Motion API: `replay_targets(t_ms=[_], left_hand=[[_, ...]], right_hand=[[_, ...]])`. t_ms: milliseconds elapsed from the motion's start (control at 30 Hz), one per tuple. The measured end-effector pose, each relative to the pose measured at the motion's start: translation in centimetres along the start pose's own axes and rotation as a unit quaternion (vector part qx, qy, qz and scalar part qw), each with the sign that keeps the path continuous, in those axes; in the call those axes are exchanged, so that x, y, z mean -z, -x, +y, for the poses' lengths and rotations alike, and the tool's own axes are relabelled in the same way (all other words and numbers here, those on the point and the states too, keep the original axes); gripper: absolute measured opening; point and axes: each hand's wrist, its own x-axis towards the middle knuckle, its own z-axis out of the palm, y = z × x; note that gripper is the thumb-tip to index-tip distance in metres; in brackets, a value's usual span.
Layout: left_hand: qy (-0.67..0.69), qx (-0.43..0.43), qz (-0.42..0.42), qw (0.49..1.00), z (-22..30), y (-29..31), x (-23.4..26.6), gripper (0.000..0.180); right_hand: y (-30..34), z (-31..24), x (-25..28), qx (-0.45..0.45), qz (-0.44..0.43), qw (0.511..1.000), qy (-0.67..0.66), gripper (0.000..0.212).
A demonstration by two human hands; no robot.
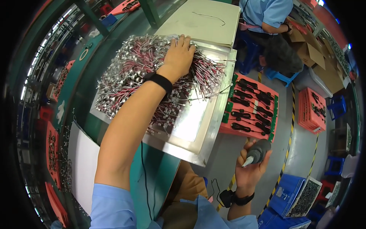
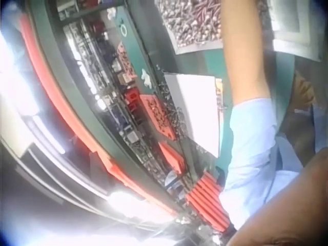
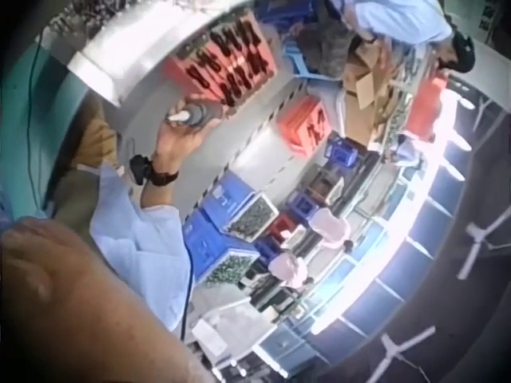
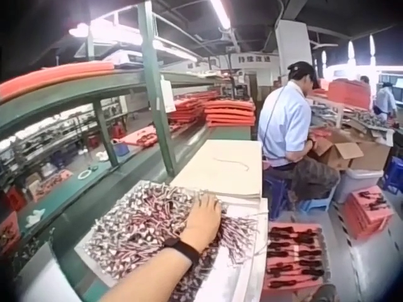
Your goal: The person gathers a bundle of wire components, applies adhesive from a squeeze bottle to each one, and places them onto a white board. They repeat this process for several components, occasionally wiping the bottle tip with a cloth and pressing the components down.
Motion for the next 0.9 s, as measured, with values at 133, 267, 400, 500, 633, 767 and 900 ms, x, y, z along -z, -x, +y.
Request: replay_targets(t_ms=[133, 267, 400, 500, 633, 767, 900], left_hand=[[0.026, 0.059, -0.253, 0.965, 0.6, -2.4, -0.6, 0.039], [0.029, 0.067, -0.281, 0.957, 0.5, -3.7, -1.1, 0.041], [-0.019, -0.006, -0.303, 0.953, -0.1, -4.2, -1.6, 0.039], [-0.051, -0.124, -0.172, 0.976, 0.4, -4.0, -2.2, 0.035], [0.039, -0.193, -0.126, 0.972, -0.4, -2.9, -4.0, 0.028], [0.015, -0.156, -0.261, 0.952, -0.1, -4.0, -3.6, 0.023], [0.028, -0.148, -0.233, 0.961, -1.0, -4.0, -2.4, 0.015]], right_hand=[[-1.1, -0.1, 0.4, 0.004, 0.046, 0.999, -0.008, 0.050], [-1.9, 0.2, 0.5, 0.002, 0.052, 0.999, -0.003, 0.051], [-2.4, 0.2, 0.7, 0.001, 0.043, 0.999, 0.006, 0.050], [-2.6, 0.2, 1.0, 0.010, 0.038, 0.999, 0.014, 0.048], [-2.8, 0.6, 1.0, -0.004, 0.064, 0.998, 0.006, 0.051], [-3.0, 1.0, 0.9, 0.000, 0.046, 0.999, 0.022, 0.047], [-2.5, 1.0, 0.9, 0.000, 0.031, 0.999, 0.026, 0.045]])
